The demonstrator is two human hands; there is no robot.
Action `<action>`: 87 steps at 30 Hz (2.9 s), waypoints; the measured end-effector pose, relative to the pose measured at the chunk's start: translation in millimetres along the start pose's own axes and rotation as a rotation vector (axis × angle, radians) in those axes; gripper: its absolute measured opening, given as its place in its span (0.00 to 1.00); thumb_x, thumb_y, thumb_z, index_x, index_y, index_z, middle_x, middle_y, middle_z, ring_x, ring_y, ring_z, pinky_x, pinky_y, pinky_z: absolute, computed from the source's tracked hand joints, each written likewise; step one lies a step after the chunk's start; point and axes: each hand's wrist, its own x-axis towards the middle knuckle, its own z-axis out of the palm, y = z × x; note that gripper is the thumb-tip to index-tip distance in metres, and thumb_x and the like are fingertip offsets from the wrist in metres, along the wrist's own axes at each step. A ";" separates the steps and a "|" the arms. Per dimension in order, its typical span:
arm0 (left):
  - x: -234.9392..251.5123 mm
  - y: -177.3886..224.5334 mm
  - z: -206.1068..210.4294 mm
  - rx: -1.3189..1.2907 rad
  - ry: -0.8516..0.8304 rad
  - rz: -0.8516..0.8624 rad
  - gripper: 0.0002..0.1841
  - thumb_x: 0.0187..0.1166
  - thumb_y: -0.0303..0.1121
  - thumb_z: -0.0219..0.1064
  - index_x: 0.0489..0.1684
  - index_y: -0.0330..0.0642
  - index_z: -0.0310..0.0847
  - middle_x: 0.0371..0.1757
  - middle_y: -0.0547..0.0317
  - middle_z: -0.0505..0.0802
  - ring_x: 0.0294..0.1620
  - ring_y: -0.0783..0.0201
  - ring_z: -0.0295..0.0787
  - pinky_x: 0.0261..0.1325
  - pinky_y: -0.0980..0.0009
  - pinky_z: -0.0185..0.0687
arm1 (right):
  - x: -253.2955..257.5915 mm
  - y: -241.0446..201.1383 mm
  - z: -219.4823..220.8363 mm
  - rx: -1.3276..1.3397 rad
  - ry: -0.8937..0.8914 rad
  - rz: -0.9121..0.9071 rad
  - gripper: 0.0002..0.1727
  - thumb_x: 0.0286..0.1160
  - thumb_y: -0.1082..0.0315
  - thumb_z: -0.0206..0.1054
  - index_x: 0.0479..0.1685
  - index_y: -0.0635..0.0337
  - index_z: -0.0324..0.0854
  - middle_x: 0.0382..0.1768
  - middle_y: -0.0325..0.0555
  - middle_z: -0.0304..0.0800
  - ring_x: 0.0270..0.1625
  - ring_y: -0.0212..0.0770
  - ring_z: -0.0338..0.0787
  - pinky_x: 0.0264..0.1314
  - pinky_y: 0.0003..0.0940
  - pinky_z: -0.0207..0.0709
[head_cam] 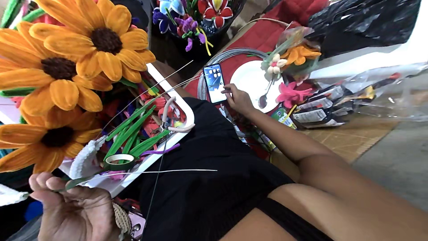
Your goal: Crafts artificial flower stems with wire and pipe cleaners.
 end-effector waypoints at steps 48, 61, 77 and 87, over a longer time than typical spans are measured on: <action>-3.9 -3.5 -17.5 -0.023 0.030 -0.003 0.14 0.92 0.29 0.50 0.64 0.37 0.79 0.57 0.54 0.93 0.54 0.65 0.95 0.52 0.73 0.93 | 1.7 -3.3 -2.4 -0.058 -0.066 0.061 0.22 0.92 0.59 0.54 0.77 0.60 0.76 0.41 0.53 0.97 0.40 0.56 0.97 0.45 0.61 0.87; -5.0 -1.6 -10.8 0.036 0.047 0.011 0.13 0.93 0.30 0.49 0.61 0.39 0.80 0.54 0.56 0.93 0.52 0.67 0.95 0.51 0.76 0.93 | -7.4 -0.4 -27.9 -0.158 -0.257 -0.181 0.20 0.87 0.68 0.60 0.74 0.65 0.77 0.66 0.57 0.89 0.42 0.59 0.96 0.39 0.59 0.88; -5.5 5.1 -6.7 0.073 0.059 0.009 0.15 0.94 0.34 0.49 0.59 0.40 0.82 0.50 0.58 0.94 0.43 0.70 0.94 0.43 0.78 0.91 | -10.6 -0.9 -1.8 -0.054 -0.043 0.072 0.19 0.88 0.68 0.55 0.73 0.66 0.71 0.74 0.54 0.83 0.48 0.57 0.95 0.45 0.59 0.88; -4.7 3.1 -6.0 0.077 0.060 0.025 0.15 0.94 0.32 0.48 0.59 0.40 0.82 0.50 0.58 0.94 0.44 0.70 0.94 0.42 0.80 0.91 | -0.3 -4.9 -1.9 -0.064 -0.058 0.056 0.18 0.88 0.68 0.55 0.72 0.66 0.72 0.75 0.53 0.83 0.52 0.57 0.95 0.48 0.58 0.88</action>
